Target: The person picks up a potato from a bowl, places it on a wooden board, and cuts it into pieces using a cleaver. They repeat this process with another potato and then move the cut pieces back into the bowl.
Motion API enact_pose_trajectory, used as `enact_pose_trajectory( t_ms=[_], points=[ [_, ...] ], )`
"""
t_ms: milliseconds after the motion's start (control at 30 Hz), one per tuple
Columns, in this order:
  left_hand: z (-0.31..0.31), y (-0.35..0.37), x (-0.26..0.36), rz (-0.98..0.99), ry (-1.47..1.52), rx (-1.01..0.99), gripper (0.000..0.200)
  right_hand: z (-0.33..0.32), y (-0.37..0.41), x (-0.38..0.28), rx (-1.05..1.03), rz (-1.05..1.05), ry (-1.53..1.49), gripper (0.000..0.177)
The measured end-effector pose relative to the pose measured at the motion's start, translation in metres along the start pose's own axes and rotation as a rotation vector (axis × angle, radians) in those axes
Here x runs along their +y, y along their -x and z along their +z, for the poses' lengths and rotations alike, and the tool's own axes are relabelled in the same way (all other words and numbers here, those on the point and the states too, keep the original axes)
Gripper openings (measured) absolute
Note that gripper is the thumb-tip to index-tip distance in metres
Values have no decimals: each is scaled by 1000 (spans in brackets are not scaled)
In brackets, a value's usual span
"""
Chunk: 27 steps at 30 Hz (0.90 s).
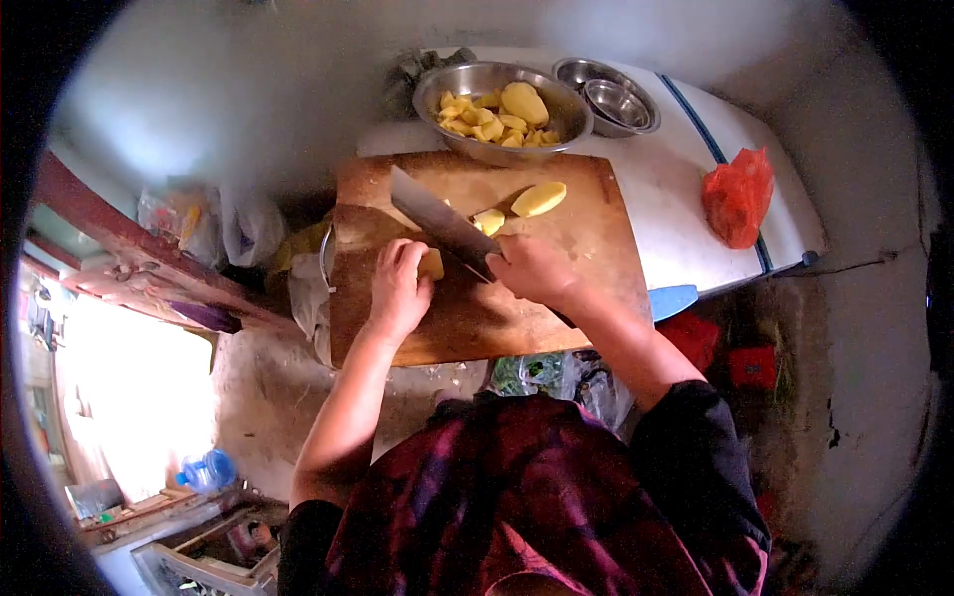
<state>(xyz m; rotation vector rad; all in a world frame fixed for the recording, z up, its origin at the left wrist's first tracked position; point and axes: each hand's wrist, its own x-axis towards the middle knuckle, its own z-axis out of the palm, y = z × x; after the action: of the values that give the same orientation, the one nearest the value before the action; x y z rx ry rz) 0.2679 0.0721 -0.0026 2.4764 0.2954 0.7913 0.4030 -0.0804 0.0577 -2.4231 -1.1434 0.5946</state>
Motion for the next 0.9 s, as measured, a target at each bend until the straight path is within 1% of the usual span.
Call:
enact_pose_trajectory(
  t_ms=[33,133,167,233,300,367,433,500,533,567,600,667,733,767,833,867,900],
  points=[
    [4,1,2,5,-1,59,39,-2,3,2,-1,10,-70,33],
    [8,6,12,-41,-36,144,36,-17,23,-12,10,19,13,31],
    [9,8,13,-63,-54,150,32,-21,29,-16,29,-33,48,31],
    [16,9,7,-17,-2,147,31,-26,36,-21,68,-136,118,30],
    [14,8,11,-3,16,146,29,-21,36,-21,43,-99,147,32],
    [38,12,-2,-194,464,218,29,-19,35,-25,11,-56,147,32],
    [31,7,8,-201,473,227,30,-22,34,-30,-30,-6,121,32],
    [11,5,21,-19,42,165,30,-13,25,-27,-54,-63,141,31],
    [12,6,20,-37,46,142,30,-5,19,-23,-61,-90,150,31],
    [16,6,16,-54,47,126,30,13,12,-13,21,-117,128,31],
    [18,6,13,-72,47,112,31,8,12,-16,-12,-104,113,30],
    [17,7,12,-37,26,130,35,-2,15,-22,-83,-73,76,29],
    [12,5,11,9,42,113,36,5,12,-9,-37,8,-48,28],
    [12,4,4,24,25,99,37,3,14,-6,5,-10,-53,28],
    [8,2,3,-4,64,69,37,3,14,-1,108,-55,117,29],
    [7,2,2,-15,82,50,37,0,17,-2,106,-62,135,29],
    [6,3,-1,13,51,49,39,-7,21,-7,105,-69,154,28]
  ],
)
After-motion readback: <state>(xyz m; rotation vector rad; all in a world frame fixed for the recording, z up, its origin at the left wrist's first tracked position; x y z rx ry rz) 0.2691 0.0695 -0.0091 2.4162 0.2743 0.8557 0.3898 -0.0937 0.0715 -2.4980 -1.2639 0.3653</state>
